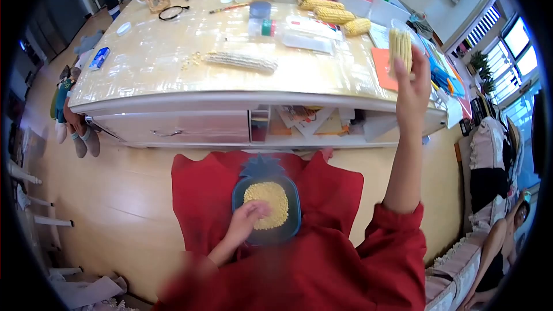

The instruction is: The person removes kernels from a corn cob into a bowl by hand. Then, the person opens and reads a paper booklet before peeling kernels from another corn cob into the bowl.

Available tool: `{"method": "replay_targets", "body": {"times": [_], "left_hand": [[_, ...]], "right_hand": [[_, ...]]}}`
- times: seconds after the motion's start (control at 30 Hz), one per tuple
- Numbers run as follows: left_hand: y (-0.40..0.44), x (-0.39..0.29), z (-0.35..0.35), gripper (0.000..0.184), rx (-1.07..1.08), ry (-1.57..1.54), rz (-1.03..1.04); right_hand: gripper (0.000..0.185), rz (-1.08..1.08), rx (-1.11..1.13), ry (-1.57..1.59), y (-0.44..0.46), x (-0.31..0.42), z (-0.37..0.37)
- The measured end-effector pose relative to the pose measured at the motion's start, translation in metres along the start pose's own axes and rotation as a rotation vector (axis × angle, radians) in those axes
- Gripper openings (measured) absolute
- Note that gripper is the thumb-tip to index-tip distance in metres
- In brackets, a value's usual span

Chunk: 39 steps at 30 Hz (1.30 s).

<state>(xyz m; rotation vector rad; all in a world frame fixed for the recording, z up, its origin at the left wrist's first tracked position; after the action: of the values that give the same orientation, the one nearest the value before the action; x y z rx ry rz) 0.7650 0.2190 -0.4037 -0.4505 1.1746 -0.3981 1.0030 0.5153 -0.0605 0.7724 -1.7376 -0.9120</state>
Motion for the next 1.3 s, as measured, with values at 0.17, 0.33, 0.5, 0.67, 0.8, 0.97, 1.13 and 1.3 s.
{"method": "replay_targets", "body": {"times": [0.17,0.33,0.5,0.67,0.8,0.97,1.13,1.3], "left_hand": [[0.001,0.003,0.014,0.025,-0.002,0.006,0.018],[-0.027,-0.054,0.039,0.026,-0.059,0.102,0.231],[-0.06,-0.082,0.055,0.031,-0.057,0.044,0.452],[-0.078,-0.081,0.061,0.031,-0.059,0.205,0.619],[-0.075,-0.068,0.055,0.023,-0.074,0.1,0.546],[-0.057,-0.038,0.042,0.023,-0.123,-0.044,0.425],[-0.034,0.005,0.027,0.024,-0.166,-0.204,0.19],[-0.022,0.028,0.015,0.023,-0.121,-0.401,0.011]], "right_hand": [[0.06,0.339,0.21,0.576,-0.165,0.089,-0.005],[0.055,0.692,0.229,1.004,-0.269,0.126,0.021],[0.054,0.761,0.258,0.977,-0.318,0.127,0.031],[0.048,1.022,0.197,1.236,-0.346,0.132,0.047],[0.047,1.174,0.142,1.407,-0.369,0.13,0.059],[0.036,1.162,0.203,1.316,-0.39,0.112,0.066],[0.028,1.208,0.322,1.058,-0.417,0.086,0.074],[0.031,1.216,0.382,1.038,-0.417,0.084,0.078]]}}
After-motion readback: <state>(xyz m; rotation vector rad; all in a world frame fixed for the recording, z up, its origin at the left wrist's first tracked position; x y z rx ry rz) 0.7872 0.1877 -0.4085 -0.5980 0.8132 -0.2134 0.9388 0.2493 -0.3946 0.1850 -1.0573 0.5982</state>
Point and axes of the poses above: each hand's wrist, its own y-axis towards the middle knuckle, its own z-axis out of the palm, x = y × z, the point moved 7 cm from there along y, towards the middle knuckle, and after that the axes turned 15 degrees about -z, right-handed, at the moved point
